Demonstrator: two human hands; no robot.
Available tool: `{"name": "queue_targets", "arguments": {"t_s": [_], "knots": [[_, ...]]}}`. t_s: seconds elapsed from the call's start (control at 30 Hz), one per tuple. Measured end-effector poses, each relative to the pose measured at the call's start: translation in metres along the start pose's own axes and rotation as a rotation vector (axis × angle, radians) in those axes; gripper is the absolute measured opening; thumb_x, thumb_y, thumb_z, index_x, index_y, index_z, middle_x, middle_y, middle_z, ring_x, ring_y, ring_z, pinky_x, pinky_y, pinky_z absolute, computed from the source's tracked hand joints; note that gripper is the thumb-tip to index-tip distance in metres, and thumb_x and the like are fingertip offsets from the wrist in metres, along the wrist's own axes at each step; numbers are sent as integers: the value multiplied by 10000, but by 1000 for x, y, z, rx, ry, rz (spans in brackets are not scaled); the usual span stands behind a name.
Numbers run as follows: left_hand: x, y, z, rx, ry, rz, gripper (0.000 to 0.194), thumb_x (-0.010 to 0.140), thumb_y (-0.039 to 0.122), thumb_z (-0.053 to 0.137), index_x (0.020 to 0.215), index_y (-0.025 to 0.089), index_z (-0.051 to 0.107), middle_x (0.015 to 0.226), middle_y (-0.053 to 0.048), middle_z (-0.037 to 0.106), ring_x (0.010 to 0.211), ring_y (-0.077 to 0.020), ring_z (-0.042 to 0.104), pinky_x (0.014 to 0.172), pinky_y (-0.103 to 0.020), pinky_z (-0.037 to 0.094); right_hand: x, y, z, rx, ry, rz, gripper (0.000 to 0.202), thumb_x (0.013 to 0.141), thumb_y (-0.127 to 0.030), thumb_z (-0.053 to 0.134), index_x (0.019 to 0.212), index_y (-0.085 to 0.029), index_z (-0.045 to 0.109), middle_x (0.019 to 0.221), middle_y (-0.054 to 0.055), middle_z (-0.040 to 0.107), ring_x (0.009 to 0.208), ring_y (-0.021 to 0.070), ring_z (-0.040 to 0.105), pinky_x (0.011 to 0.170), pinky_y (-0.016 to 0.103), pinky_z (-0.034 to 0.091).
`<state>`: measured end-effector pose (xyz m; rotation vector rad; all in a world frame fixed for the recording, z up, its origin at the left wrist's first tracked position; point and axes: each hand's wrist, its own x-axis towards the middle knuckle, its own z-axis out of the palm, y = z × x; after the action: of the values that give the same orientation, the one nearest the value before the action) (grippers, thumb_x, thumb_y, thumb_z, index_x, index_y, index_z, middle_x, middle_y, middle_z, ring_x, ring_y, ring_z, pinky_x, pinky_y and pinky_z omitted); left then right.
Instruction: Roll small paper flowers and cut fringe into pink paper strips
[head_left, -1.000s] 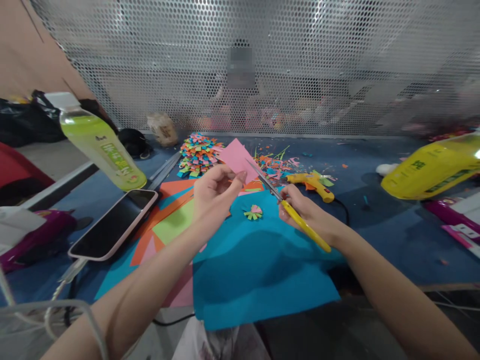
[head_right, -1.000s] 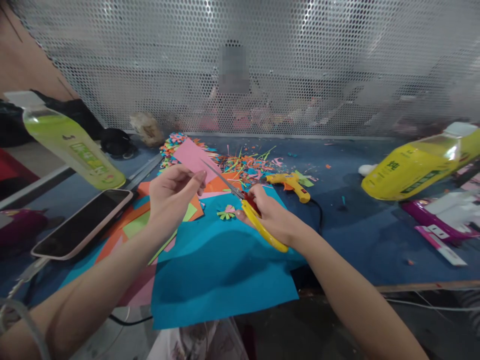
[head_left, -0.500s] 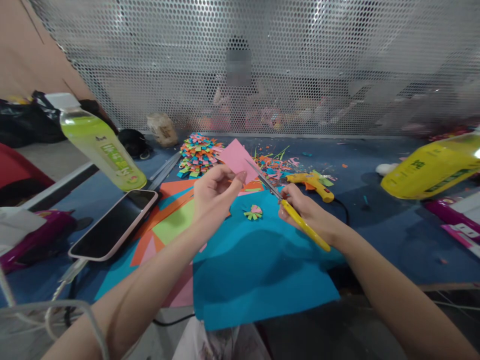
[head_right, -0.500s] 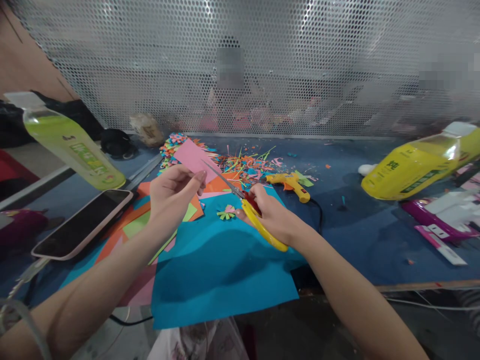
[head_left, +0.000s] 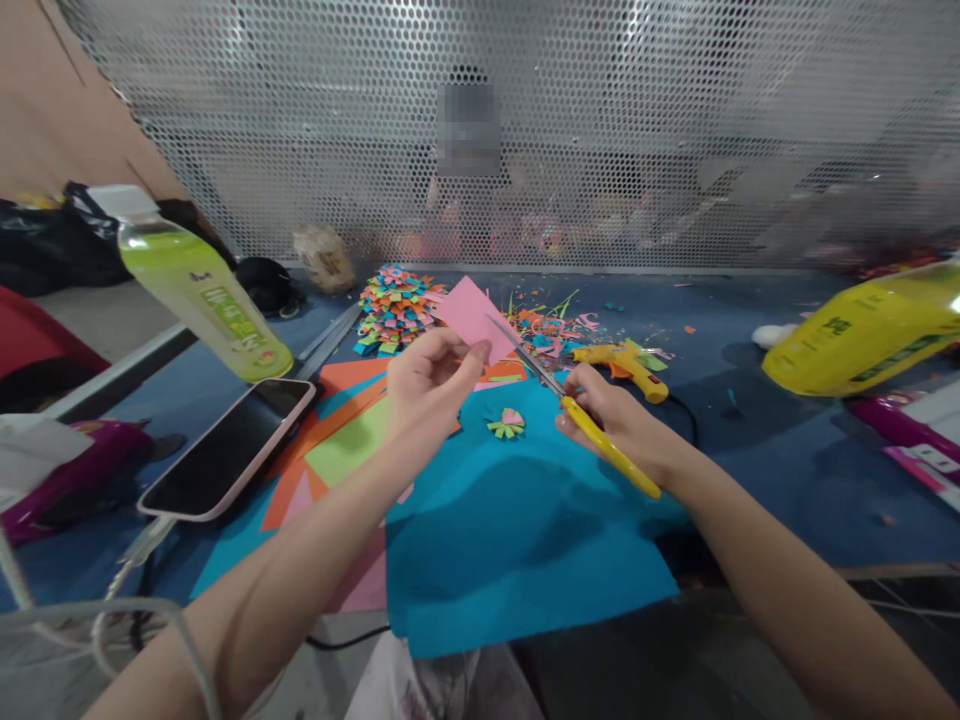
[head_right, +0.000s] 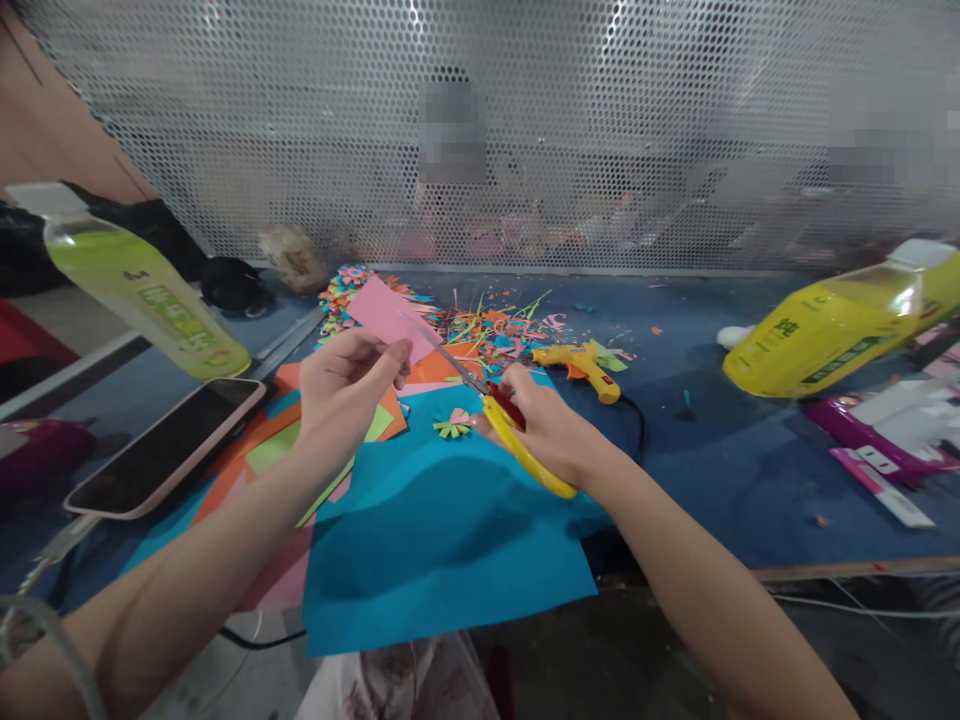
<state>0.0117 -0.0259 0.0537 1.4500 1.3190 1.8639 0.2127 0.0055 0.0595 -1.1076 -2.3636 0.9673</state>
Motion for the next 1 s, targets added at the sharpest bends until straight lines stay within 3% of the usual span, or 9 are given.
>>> {"name": "queue_targets", "arguments": {"t_s": [0.63, 1.0], "knots": [[2, 0, -1, -46, -30, 12, 241, 767, 349, 641, 625, 168, 569, 550, 19, 571, 499, -80, 509, 502, -216, 416, 0, 3, 0, -62, 63, -13, 299, 787, -381, 588, 790, -227, 332, 521, -79, 351, 501, 103, 322, 475, 237, 224], [-3, -2, 3, -28, -106, -50, 265, 775, 350, 632, 602, 171, 543, 544, 16, 578, 508, -81, 516, 494, -209, 403, 1, 6, 1, -47, 64, -32, 232, 802, -344, 548, 848, -218, 358, 623, -45, 424, 569, 123, 394, 516, 253, 280]]}}
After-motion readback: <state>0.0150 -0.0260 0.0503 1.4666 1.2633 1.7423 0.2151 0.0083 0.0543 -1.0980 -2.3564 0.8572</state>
